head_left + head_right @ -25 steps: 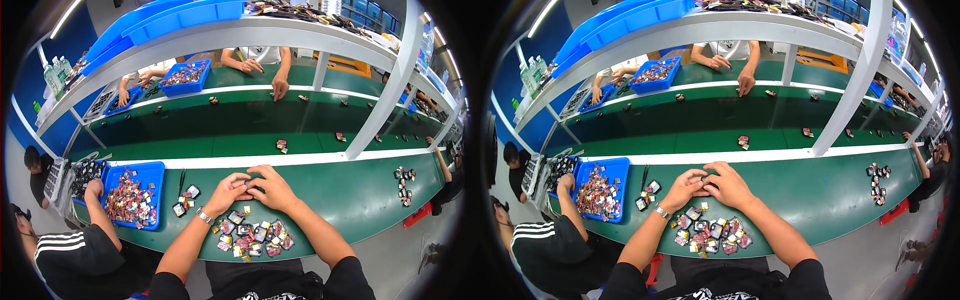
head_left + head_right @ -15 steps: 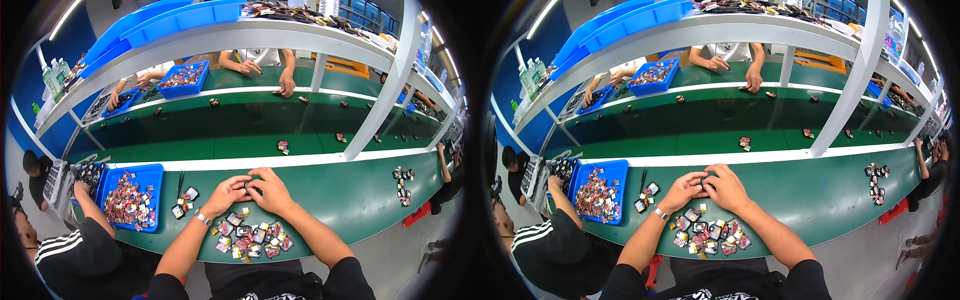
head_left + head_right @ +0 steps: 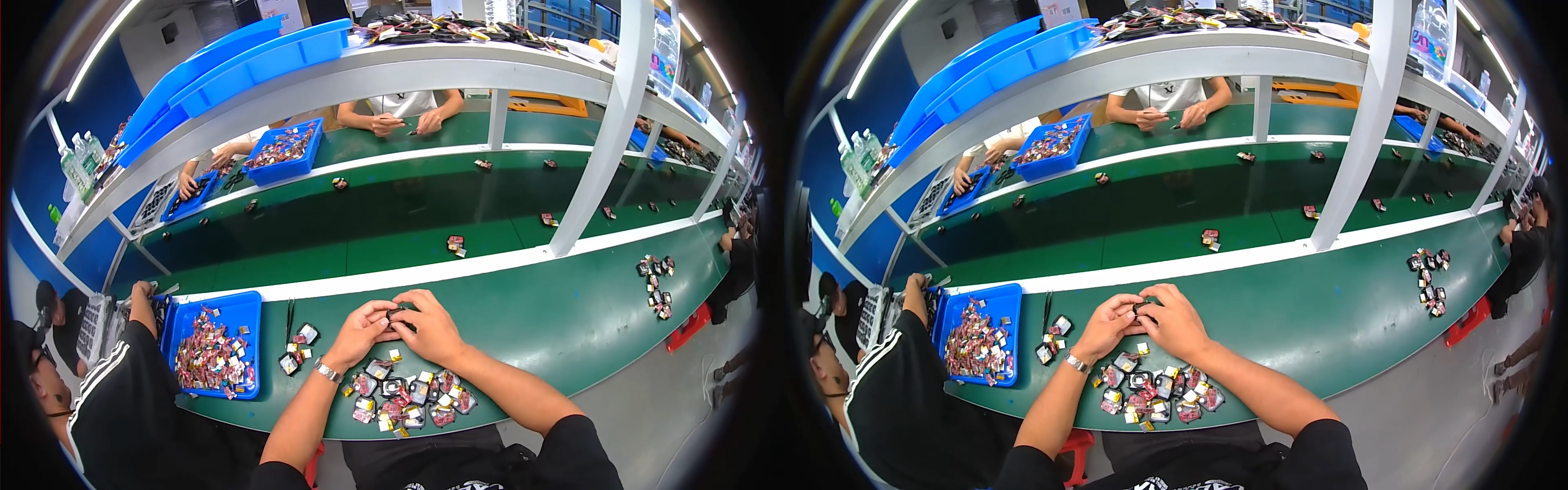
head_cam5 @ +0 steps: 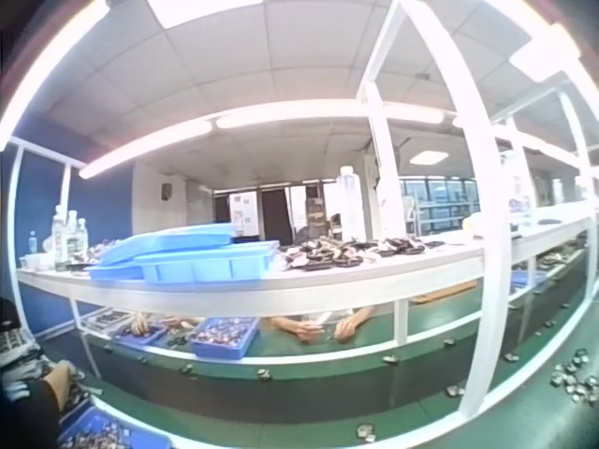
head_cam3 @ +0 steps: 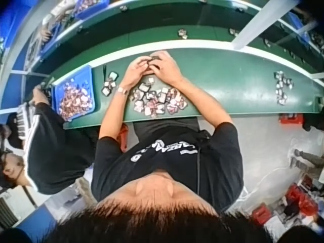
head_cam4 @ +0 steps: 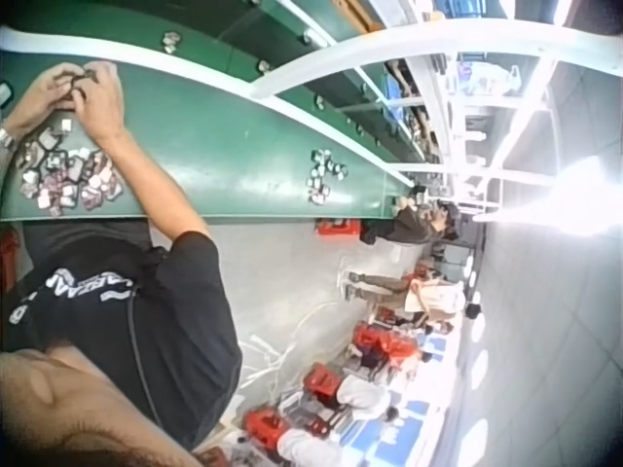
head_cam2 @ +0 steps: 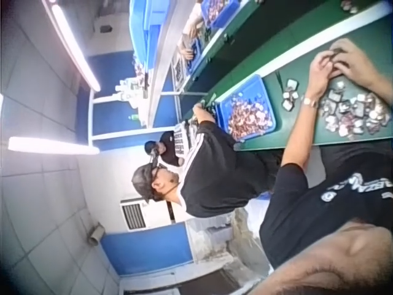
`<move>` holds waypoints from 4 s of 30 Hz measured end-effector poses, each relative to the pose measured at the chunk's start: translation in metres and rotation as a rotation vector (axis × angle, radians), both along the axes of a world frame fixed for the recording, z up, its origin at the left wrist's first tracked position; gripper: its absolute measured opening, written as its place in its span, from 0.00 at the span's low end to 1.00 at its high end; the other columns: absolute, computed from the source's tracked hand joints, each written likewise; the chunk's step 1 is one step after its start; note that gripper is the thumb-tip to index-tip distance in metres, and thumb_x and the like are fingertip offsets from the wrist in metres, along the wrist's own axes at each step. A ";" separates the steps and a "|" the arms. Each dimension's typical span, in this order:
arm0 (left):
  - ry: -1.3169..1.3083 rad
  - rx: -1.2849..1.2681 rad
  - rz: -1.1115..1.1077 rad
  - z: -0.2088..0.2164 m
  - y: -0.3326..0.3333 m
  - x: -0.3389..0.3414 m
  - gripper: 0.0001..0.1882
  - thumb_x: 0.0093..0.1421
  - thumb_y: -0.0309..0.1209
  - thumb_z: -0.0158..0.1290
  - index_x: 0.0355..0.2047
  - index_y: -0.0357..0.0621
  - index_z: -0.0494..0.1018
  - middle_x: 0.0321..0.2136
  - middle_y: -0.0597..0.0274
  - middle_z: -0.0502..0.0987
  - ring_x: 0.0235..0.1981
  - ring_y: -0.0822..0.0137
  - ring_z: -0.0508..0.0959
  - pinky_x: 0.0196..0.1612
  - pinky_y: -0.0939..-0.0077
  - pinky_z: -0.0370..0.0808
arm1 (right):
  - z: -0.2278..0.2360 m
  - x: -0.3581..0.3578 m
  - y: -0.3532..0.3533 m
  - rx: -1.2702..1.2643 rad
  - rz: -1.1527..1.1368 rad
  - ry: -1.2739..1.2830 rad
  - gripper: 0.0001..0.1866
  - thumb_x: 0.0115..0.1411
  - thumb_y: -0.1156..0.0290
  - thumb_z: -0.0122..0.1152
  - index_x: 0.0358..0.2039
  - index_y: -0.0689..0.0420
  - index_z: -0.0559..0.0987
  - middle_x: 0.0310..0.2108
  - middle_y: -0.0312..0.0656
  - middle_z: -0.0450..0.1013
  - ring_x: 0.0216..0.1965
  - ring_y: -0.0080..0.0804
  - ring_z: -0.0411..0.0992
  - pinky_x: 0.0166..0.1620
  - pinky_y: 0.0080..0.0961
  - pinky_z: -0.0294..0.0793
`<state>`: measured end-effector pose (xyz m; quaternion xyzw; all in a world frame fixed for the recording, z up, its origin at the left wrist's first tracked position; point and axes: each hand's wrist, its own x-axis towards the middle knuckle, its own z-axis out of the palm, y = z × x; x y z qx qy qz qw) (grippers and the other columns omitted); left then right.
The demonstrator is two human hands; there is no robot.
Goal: Sorting and inspecting small electronic or mechanical parts on an industrial assembly line.
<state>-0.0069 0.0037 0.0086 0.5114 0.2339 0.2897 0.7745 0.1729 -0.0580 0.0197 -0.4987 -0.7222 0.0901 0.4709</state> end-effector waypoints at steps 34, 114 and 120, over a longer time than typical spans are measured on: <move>-0.006 0.026 0.144 -0.007 0.001 0.002 0.14 0.66 0.23 0.47 0.51 0.36 0.65 0.46 0.50 0.76 0.47 0.61 0.78 0.51 0.65 0.79 | -0.002 -0.010 -0.001 0.013 0.026 0.175 0.09 0.49 0.78 0.63 0.33 0.58 0.82 0.48 0.43 0.72 0.53 0.45 0.67 0.54 0.36 0.70; 0.627 1.200 0.133 -0.049 0.012 -0.011 0.14 0.60 0.36 0.49 0.41 0.39 0.70 0.37 0.47 0.76 0.40 0.49 0.75 0.47 0.61 0.68 | 0.027 -0.167 0.125 -0.628 0.512 -0.593 0.16 0.47 0.71 0.67 0.39 0.56 0.80 0.40 0.47 0.78 0.46 0.44 0.74 0.49 0.35 0.74; 0.684 1.132 0.171 -0.016 0.003 -0.005 0.12 0.59 0.33 0.50 0.39 0.40 0.74 0.38 0.48 0.77 0.40 0.48 0.76 0.45 0.58 0.71 | 0.036 -0.115 0.128 -0.676 0.553 -0.150 0.09 0.48 0.76 0.67 0.32 0.59 0.80 0.30 0.40 0.77 0.33 0.31 0.75 0.40 0.28 0.75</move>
